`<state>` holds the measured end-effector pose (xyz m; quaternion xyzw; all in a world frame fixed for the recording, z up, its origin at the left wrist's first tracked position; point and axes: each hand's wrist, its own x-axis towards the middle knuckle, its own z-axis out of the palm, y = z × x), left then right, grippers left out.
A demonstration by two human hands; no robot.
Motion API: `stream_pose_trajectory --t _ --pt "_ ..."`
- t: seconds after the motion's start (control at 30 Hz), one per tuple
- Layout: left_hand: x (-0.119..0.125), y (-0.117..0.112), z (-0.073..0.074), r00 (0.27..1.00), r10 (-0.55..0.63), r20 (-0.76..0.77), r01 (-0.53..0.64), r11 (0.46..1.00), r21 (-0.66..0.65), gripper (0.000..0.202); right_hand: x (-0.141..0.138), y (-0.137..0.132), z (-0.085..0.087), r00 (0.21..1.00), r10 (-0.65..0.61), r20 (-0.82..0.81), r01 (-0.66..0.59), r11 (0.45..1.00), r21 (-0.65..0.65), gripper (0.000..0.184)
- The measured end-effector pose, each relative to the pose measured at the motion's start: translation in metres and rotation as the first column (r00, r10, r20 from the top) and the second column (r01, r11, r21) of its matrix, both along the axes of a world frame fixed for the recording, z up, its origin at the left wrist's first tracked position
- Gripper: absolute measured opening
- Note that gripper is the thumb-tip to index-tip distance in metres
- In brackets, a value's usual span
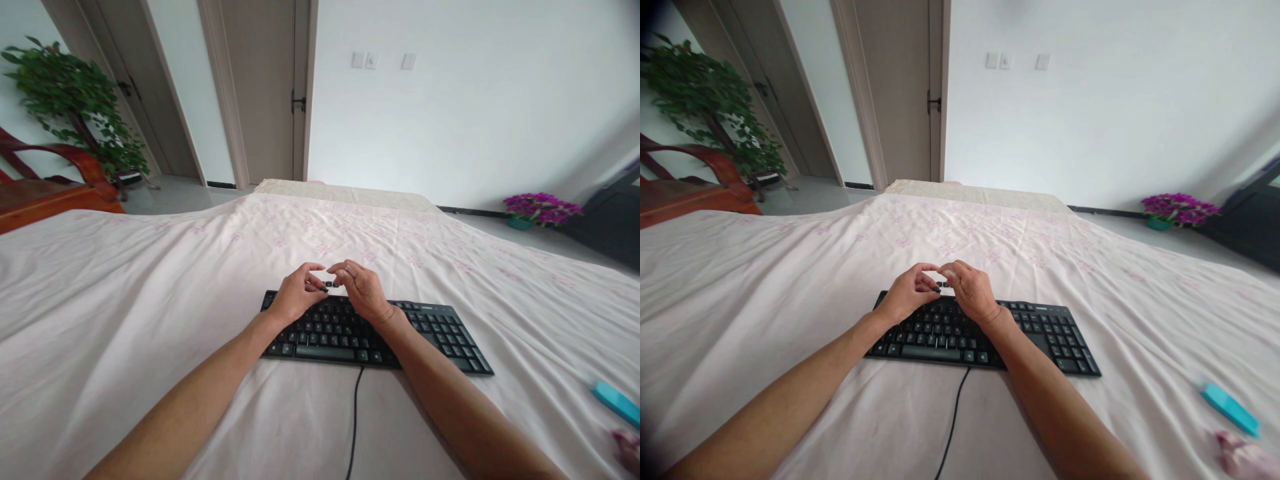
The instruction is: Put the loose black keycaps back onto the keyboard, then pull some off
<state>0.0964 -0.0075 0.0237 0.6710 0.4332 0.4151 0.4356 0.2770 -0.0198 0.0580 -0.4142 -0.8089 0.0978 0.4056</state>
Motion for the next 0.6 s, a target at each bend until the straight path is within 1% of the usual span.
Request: stream_pose_trajectory --t 0.03,0.1,0.2,0.3,0.4,0.5,0.6 --pt "0.0 0.001 -0.001 1.0 0.008 0.022 -0.008 1.0 -0.001 0.053 0.0 0.002 0.0 1.0 0.001 0.019 0.0 0.998 -0.058 0.035" --pt "-0.001 0.002 -0.003 0.998 0.023 0.051 -0.023 1.0 0.005 0.056 0.0 0.004 0.0 0.996 -0.005 0.085 0.015 0.993 -0.114 0.035" --pt "-0.003 0.004 -0.005 0.996 0.034 0.088 -0.035 0.999 0.015 0.059 -0.002 0.005 -0.001 0.978 -0.048 0.201 0.075 0.989 -0.127 0.024" --pt "-0.002 0.003 -0.006 0.993 0.028 0.115 -0.03 0.999 0.011 0.059 -0.004 0.004 -0.003 0.97 -0.073 0.231 0.108 0.984 -0.142 0.014" --pt "-0.001 0.002 -0.005 0.992 0.028 0.121 -0.028 1.0 0.005 0.06 -0.004 0.004 -0.004 0.967 -0.071 0.246 0.11 0.982 -0.151 0.015" --pt "-0.003 0.002 -0.002 0.993 0.018 0.115 -0.019 1.0 0.013 0.063 -0.001 0.006 0.0 0.962 -0.081 0.261 0.126 0.979 -0.16 0.017" --pt "-0.013 0.007 0.005 0.996 0.026 0.081 -0.029 0.999 0.034 0.067 0.01 0.012 0.006 0.943 -0.158 0.293 0.208 0.967 -0.148 0.018"
